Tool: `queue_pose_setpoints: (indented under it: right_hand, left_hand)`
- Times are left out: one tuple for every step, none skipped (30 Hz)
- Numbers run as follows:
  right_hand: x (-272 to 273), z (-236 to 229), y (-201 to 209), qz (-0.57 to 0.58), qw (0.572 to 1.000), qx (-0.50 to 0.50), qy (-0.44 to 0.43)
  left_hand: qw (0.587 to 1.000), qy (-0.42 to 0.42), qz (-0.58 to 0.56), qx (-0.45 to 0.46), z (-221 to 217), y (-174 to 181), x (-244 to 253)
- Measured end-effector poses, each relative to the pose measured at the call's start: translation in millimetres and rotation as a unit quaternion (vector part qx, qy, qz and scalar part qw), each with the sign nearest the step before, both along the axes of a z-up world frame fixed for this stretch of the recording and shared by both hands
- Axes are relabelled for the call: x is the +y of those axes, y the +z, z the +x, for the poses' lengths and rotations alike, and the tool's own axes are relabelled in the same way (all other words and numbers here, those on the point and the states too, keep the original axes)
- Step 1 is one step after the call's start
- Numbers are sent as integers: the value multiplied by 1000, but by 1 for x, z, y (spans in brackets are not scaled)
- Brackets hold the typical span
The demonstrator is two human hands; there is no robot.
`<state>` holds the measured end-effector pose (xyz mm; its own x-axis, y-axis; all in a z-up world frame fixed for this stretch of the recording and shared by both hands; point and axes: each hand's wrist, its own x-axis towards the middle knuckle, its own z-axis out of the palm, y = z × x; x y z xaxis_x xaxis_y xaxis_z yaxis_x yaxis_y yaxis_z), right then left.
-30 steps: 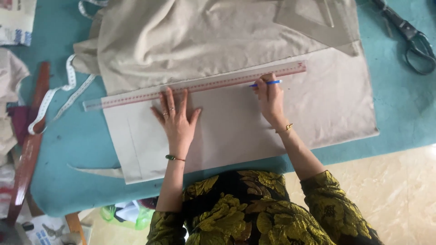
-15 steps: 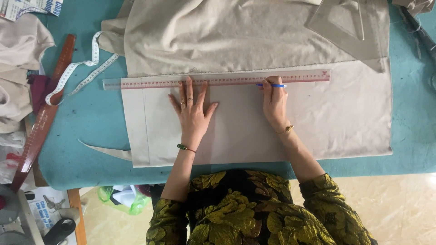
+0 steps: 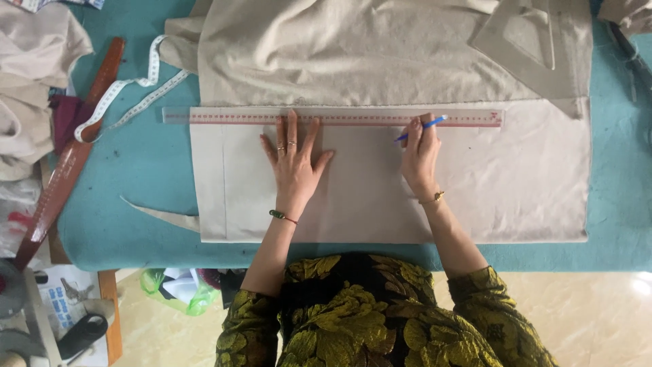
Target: The person uses a set square and a long ruler to measure and mark lines on a piece of white fabric laid on a blue table. They draw straight lines with a blue pen along the edges of the rulers to create a pattern.
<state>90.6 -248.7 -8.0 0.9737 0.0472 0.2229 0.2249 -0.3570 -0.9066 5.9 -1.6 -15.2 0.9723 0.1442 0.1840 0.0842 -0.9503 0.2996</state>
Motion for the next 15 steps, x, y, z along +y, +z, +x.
queue_pose_setpoints:
  right_hand:
    - [9,-2,10,0,1000,0,6]
    - [18,-5,20,14,1000,20,9]
    - [27,-9,30,28,999,41,11]
    - [37,-10,29,29,999,41,17]
    - [47,-11,29,58,997,46,34]
    - [56,-12,28,87,994,51,51]
    - [64,-12,26,88,993,51,56]
    - [72,-11,25,90,992,41,77]
    - [80,-11,23,92,990,31,98]
    - [87,-11,23,94,990,31,103]
    - [94,-11,22,90,990,27,108]
    - [100,-10,23,87,990,23,113]
    - [104,-10,17,88,989,23,117]
    - [107,-9,12,77,989,21,121]
    - [110,-9,7,66,990,18,125]
  left_hand:
    - [1000,6,0,0,1,2,0]
    - [1000,9,-1,1,2,4,0]
    - [1000,12,-1,2,2,6,0]
    - [1000,18,0,1,3,3,1]
    - [1000,24,-8,4,3,1,1]
    - [999,31,-17,7,4,-2,2]
    - [999,36,-16,6,4,2,3]
    - [999,33,-15,6,4,6,3]
    - [999,29,-14,6,3,10,4]
    - [999,34,-13,5,3,9,5]
    - [999,31,-16,5,3,9,7]
    - [999,27,-19,3,4,8,8]
    - [999,32,-18,3,4,3,9]
    - [999,32,-11,4,5,-1,10]
    - [999,32,-4,4,5,-6,11]
